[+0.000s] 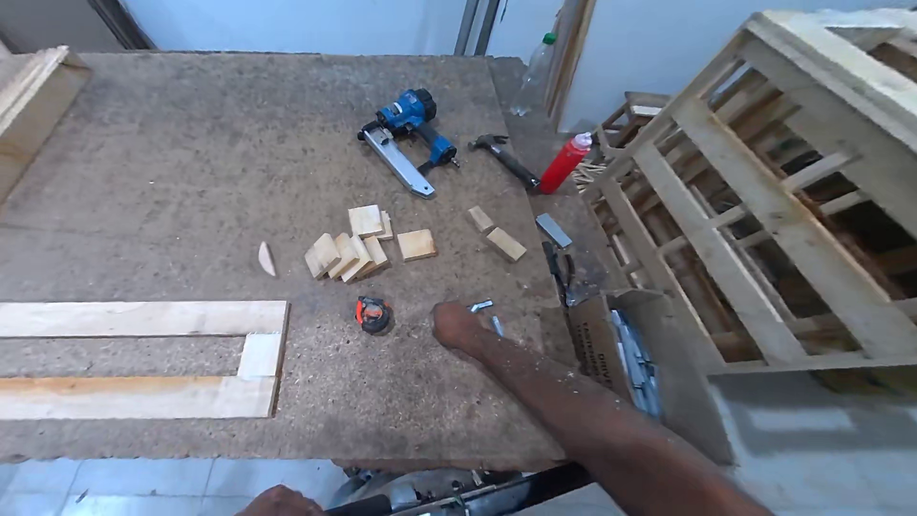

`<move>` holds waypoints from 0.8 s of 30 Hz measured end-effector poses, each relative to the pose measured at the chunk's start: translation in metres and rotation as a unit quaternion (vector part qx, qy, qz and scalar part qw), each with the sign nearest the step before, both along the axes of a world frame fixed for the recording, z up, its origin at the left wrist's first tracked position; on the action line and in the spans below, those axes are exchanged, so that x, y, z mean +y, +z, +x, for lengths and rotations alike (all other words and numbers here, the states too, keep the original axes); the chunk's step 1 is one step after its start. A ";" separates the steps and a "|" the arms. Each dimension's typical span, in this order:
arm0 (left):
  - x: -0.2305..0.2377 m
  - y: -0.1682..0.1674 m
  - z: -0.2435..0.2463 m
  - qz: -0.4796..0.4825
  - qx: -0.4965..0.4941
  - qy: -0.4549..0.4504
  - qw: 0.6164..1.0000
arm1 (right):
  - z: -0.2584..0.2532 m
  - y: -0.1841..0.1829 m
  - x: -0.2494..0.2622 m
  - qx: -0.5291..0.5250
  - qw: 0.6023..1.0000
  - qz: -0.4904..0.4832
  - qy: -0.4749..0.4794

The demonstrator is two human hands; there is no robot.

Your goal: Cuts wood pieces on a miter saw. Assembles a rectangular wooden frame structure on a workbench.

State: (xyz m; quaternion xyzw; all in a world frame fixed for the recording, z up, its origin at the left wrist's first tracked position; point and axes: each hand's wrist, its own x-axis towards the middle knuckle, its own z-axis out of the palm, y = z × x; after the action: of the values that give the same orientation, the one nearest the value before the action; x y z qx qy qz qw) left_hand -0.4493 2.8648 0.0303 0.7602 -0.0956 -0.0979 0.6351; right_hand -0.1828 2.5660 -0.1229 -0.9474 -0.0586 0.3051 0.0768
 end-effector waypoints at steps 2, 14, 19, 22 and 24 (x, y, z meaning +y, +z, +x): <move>0.002 0.002 -0.003 0.013 -0.006 0.005 1.000 | 0.000 0.013 0.011 0.017 0.999 0.032 0.021; -0.002 -0.002 0.002 0.012 -0.017 -0.008 1.000 | -0.132 0.216 0.019 -0.069 0.850 0.506 0.131; -0.013 0.008 0.010 0.044 -0.030 -0.010 0.999 | -0.170 0.218 0.041 -0.219 0.732 0.584 0.274; -0.012 0.005 0.010 0.047 -0.039 -0.021 0.998 | -0.180 0.204 0.043 -0.258 0.731 0.540 0.328; -0.011 0.002 0.010 0.043 -0.040 -0.020 0.998 | -0.181 0.202 0.041 -0.262 0.741 0.509 0.350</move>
State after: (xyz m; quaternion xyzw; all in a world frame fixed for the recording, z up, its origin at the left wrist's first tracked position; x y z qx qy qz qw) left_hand -0.4393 2.8535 0.0325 0.7881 -0.1319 -0.0839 0.5954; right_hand -0.3641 2.6072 0.0786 -0.7227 -0.5508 -0.0254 0.4167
